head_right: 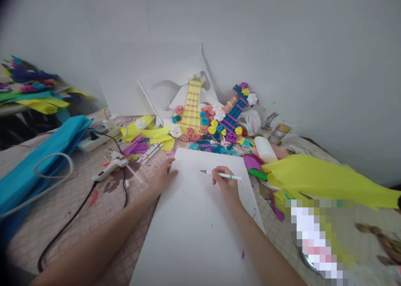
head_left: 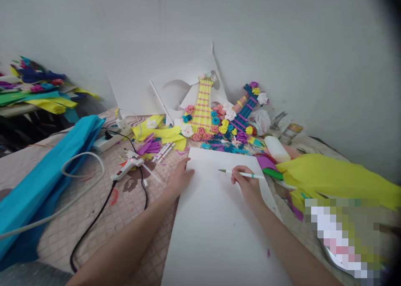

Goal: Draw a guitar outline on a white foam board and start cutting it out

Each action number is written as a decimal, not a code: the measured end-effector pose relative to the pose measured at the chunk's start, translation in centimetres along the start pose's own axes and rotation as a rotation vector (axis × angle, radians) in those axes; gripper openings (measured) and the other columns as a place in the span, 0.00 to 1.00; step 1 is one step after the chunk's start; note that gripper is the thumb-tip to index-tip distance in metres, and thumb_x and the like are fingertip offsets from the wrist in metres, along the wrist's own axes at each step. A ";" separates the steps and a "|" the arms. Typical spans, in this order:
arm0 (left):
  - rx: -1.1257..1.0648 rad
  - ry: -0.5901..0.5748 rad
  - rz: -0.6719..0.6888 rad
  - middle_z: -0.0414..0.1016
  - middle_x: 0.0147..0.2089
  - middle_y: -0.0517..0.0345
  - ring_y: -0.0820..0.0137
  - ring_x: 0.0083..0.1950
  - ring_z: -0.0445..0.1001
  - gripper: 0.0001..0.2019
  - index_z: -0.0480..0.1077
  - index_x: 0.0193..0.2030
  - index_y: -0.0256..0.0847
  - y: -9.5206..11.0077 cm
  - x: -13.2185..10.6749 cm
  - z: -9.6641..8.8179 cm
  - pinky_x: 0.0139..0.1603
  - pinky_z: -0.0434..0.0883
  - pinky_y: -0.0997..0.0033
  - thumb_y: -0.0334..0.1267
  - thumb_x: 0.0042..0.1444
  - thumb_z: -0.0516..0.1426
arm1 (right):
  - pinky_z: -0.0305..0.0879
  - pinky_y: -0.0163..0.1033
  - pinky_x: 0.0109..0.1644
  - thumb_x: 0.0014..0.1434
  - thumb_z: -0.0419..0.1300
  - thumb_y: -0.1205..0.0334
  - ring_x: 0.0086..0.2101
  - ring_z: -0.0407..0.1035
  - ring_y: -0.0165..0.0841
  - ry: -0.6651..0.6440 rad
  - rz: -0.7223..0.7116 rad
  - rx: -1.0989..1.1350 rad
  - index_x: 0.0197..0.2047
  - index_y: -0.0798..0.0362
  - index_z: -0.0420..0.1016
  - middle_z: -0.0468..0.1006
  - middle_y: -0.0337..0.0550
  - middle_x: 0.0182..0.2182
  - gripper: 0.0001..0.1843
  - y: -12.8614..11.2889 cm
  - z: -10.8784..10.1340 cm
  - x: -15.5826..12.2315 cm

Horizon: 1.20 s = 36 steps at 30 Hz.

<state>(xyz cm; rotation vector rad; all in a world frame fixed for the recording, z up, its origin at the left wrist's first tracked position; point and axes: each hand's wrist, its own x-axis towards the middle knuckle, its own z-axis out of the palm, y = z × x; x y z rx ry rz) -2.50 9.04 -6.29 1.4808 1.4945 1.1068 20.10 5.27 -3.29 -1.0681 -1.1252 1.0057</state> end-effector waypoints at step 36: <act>0.757 0.007 0.267 0.76 0.39 0.45 0.59 0.41 0.72 0.16 0.75 0.35 0.39 -3.1 -5.4 -13.8 0.45 0.66 0.59 0.39 0.52 0.46 | 0.54 0.34 0.24 0.47 0.63 0.58 0.19 0.58 0.26 -0.015 0.130 0.276 0.29 0.53 0.72 0.66 0.35 0.18 0.08 2.5 0.6 -0.6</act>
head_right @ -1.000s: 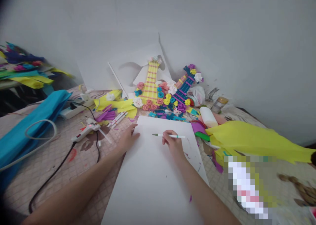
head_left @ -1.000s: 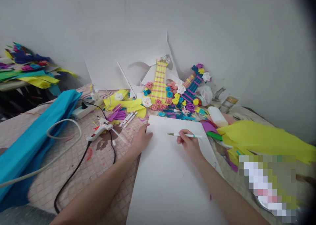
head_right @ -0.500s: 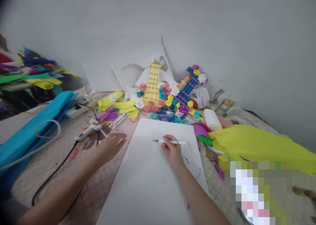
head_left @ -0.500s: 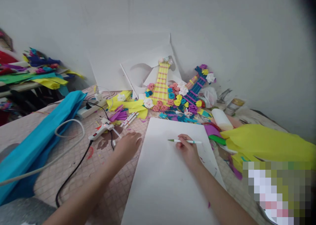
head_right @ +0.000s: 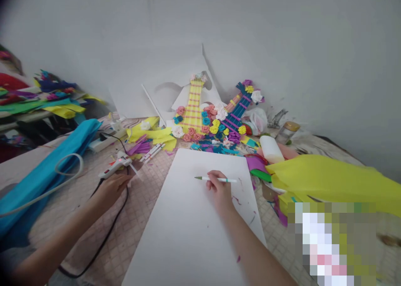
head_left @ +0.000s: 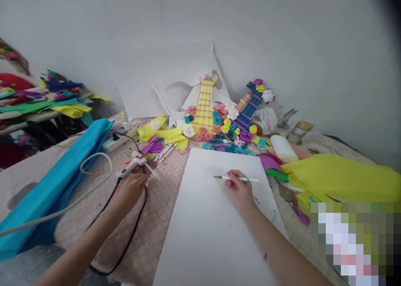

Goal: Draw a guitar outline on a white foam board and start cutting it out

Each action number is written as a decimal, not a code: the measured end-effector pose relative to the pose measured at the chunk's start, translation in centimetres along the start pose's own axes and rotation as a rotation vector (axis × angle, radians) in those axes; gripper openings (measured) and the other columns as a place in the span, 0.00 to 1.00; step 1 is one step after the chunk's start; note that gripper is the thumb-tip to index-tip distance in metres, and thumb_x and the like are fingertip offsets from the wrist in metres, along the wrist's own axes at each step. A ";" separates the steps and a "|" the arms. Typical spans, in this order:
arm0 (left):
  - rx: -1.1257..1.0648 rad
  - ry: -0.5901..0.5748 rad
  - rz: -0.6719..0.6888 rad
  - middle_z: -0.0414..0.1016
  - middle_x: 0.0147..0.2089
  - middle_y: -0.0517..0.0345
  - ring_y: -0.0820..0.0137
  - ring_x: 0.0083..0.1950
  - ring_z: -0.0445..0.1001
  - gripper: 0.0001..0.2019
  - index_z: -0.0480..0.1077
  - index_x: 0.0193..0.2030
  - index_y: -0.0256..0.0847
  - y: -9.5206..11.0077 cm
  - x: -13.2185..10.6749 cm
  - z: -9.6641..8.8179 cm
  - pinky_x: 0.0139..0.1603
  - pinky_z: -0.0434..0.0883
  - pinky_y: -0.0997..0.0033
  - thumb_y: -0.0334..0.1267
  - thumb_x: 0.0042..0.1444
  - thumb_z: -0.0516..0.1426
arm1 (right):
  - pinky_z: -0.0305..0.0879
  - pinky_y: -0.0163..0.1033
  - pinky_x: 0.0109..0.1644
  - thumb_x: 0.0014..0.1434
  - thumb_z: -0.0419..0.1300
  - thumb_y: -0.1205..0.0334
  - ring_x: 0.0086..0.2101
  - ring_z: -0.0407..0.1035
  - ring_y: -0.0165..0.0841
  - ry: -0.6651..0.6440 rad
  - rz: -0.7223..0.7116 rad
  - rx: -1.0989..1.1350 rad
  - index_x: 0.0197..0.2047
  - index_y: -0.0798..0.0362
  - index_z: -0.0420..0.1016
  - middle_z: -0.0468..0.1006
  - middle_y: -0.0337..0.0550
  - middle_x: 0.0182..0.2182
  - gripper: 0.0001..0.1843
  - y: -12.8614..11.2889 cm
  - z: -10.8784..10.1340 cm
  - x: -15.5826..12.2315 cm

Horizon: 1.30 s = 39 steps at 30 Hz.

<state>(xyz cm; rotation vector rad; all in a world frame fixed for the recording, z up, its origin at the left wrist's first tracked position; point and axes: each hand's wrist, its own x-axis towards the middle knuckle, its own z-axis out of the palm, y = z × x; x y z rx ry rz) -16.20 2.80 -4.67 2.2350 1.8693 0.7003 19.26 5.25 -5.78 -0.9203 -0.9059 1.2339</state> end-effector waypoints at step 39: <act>-1.373 0.048 -0.427 0.70 0.25 0.64 0.79 0.26 0.65 0.12 0.73 0.31 0.40 15.1 0.0 1.3 0.27 0.61 0.80 0.37 0.37 0.66 | 0.61 0.37 0.28 0.53 0.60 0.58 0.21 0.65 0.28 -0.315 -0.072 0.062 0.28 0.52 0.73 0.71 0.36 0.19 0.07 -5.5 4.7 -3.9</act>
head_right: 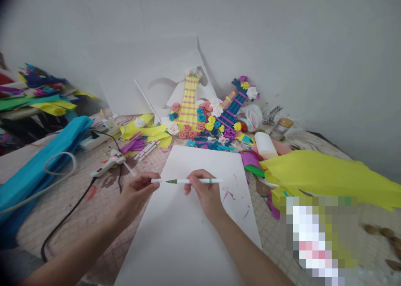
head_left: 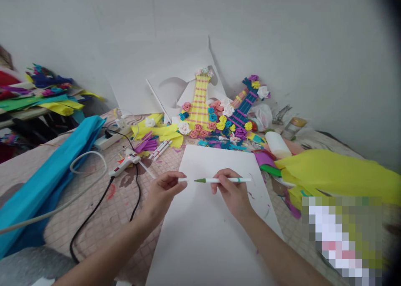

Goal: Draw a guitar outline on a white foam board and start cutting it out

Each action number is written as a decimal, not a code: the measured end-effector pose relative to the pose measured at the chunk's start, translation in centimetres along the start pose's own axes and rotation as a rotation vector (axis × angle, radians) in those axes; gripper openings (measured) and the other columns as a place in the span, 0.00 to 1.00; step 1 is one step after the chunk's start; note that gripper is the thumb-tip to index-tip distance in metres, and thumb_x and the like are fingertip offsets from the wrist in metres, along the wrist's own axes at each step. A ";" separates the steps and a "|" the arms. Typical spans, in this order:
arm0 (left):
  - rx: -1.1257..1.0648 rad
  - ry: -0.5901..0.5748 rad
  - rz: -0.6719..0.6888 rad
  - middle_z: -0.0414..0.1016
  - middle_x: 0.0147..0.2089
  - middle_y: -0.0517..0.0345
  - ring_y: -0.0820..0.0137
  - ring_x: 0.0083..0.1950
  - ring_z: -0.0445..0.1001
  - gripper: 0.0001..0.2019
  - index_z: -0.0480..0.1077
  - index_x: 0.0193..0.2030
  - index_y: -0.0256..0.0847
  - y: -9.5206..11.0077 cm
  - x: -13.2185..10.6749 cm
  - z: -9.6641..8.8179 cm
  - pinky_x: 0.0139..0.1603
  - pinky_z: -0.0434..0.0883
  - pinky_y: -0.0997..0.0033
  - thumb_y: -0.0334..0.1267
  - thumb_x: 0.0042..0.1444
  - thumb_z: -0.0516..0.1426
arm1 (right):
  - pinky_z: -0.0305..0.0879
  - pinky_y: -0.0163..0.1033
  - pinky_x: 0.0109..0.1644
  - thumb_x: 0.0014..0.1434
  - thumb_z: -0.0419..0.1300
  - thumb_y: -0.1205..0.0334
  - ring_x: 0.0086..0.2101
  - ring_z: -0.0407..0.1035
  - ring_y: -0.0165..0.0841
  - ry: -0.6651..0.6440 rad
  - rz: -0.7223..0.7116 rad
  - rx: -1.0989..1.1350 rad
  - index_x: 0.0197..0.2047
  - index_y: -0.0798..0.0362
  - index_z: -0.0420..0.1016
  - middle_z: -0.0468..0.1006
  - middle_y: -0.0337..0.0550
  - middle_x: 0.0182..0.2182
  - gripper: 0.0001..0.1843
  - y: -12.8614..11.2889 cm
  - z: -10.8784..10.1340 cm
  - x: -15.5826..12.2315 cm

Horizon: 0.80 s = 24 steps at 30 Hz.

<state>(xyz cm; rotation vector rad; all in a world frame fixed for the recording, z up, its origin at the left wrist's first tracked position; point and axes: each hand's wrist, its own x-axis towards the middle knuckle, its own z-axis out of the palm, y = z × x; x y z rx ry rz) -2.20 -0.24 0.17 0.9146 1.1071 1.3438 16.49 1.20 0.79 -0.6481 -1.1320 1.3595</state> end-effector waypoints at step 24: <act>0.089 -0.122 0.114 0.75 0.32 0.62 0.79 0.33 0.69 0.05 0.74 0.35 0.43 -0.2 -1.1 -0.6 0.33 0.64 0.83 0.37 0.50 0.61 | 0.64 0.33 0.26 0.52 0.61 0.64 0.21 0.68 0.27 0.069 -0.141 -0.258 0.28 0.54 0.71 0.72 0.36 0.18 0.04 -4.0 0.0 -0.6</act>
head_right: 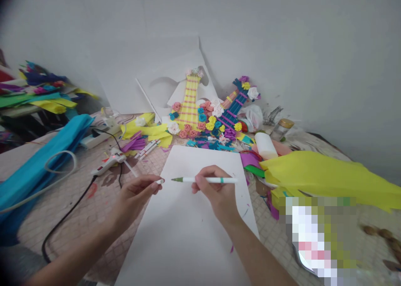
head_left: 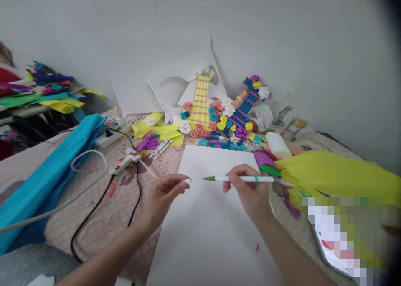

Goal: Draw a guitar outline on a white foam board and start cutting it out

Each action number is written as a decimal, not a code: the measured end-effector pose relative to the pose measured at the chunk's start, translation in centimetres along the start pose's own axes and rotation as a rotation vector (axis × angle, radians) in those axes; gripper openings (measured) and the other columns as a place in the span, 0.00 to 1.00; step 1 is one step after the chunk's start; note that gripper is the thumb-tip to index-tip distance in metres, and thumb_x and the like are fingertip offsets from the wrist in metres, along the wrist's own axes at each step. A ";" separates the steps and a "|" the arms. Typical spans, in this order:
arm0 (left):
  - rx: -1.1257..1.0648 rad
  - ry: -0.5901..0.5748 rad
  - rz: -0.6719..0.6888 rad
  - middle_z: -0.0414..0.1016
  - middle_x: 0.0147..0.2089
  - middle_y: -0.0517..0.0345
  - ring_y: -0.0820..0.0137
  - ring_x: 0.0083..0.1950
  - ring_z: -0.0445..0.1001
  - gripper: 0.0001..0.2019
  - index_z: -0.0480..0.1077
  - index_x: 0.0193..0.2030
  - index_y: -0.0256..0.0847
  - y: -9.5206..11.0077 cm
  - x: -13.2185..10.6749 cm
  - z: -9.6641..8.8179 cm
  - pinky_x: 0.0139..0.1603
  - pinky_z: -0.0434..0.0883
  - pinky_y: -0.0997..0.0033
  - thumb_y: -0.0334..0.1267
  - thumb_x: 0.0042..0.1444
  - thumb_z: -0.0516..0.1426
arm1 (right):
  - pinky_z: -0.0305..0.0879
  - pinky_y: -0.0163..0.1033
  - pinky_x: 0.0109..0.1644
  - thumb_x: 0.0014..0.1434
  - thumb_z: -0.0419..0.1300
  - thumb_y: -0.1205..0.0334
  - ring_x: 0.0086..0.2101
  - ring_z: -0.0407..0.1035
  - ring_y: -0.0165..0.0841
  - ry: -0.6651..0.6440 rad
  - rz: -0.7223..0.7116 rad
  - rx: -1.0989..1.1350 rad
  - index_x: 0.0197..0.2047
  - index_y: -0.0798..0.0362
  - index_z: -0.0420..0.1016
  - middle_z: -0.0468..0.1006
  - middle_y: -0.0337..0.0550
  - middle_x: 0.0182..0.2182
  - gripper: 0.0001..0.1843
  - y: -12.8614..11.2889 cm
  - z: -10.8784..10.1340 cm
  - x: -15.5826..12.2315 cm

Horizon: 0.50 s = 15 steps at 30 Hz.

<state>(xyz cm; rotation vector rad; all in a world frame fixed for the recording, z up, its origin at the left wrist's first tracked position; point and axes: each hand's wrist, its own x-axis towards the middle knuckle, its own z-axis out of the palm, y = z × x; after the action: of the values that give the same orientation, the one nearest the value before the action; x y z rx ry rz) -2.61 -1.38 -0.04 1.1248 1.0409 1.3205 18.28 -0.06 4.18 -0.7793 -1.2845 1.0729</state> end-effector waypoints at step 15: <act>0.265 -0.047 0.161 0.78 0.33 0.59 0.75 0.33 0.72 0.06 0.76 0.34 0.43 1.6 -0.9 0.7 0.34 0.67 0.78 0.35 0.47 0.61 | 0.66 0.34 0.32 0.53 0.62 0.63 0.26 0.70 0.28 -0.173 0.120 -0.084 0.30 0.53 0.72 0.75 0.38 0.23 0.03 0.5 0.8 -1.0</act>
<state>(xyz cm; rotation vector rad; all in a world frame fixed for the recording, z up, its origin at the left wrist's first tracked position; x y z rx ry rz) -2.22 -2.35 1.65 1.4576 1.1333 1.3002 17.39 -0.87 3.47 -0.8496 -1.4515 1.2096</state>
